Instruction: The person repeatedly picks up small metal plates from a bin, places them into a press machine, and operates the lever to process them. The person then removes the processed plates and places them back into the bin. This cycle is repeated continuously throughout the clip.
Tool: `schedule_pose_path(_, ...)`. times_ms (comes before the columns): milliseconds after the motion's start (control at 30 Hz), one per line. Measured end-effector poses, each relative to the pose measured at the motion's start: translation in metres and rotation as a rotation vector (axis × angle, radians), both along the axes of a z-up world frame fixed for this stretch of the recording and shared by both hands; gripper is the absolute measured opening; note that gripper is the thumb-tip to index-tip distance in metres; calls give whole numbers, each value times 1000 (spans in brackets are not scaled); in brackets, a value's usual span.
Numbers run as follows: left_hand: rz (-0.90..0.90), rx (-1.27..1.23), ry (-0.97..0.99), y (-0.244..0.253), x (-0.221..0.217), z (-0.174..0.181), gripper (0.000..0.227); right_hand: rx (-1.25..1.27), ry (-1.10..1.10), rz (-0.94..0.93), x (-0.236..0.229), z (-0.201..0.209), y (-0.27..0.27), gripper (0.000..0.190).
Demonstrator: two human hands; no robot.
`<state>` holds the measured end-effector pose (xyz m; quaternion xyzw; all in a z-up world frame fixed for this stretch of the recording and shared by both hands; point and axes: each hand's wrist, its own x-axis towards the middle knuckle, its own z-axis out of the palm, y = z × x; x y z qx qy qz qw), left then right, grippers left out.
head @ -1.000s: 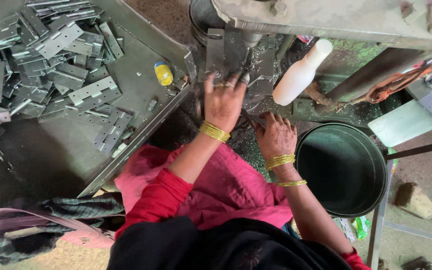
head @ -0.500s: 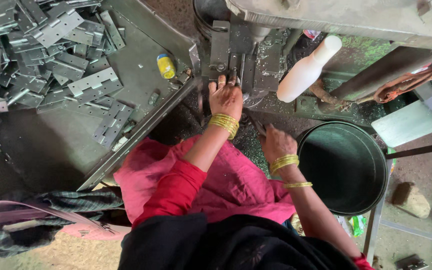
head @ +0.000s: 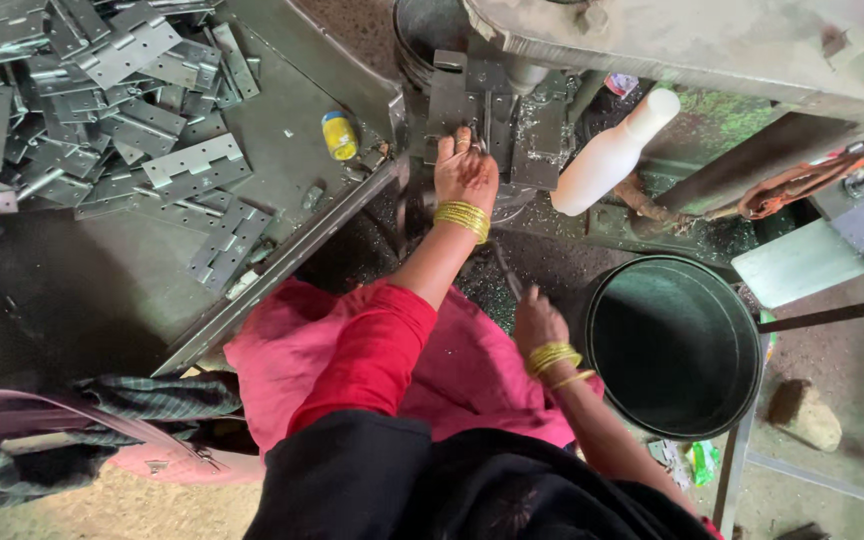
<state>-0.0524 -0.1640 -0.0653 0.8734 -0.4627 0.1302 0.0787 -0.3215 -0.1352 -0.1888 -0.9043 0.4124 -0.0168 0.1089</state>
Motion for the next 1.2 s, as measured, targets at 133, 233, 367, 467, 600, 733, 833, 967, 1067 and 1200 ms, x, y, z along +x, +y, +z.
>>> schedule_pose_path(133, -15, -35, -1, 1, 6, -6, 36, 68, 29, -3, 11, -5, 8, 28)
schedule_pose_path(233, -17, -10, 40, 3, 1, 8, 39, 42, 90, 39, 3, 3, -1, 26)
schedule_pose_path(367, 35, 31, 86, -13, -1, 35, 42, 17, 12, -9, -1, 11, -5, 21)
schedule_pose_path(467, 54, 28, 94, -16, -1, 36, 45, 170, -59, -28, 1, 7, 12, 34)
schedule_pose_path(600, 90, 5, 90, -21, 10, 15, 50, 217, -14, -52, 1, 12, 14, 29)
schedule_pose_path(733, 204, 244, 44, -60, 25, 3, 60, 105, 86, -15, -6, 28, -4, 29)
schedule_pose_path(833, 195, 206, 10, -82, 39, 6, 61, 170, 61, -60, 6, 28, 2, 38)
schedule_pose_path(967, 181, 229, 33, -81, 29, 9, 61, 173, 15, -56, 3, 16, 20, 37)
schedule_pose_path(1067, 188, 283, 82, -66, 25, 18, 60, 161, 36, -13, -2, 20, 15, 35)
schedule_pose_path(1200, 272, 397, -94, -65, 40, 23, 55, 160, 123, -43, 9, 22, -9, 31)
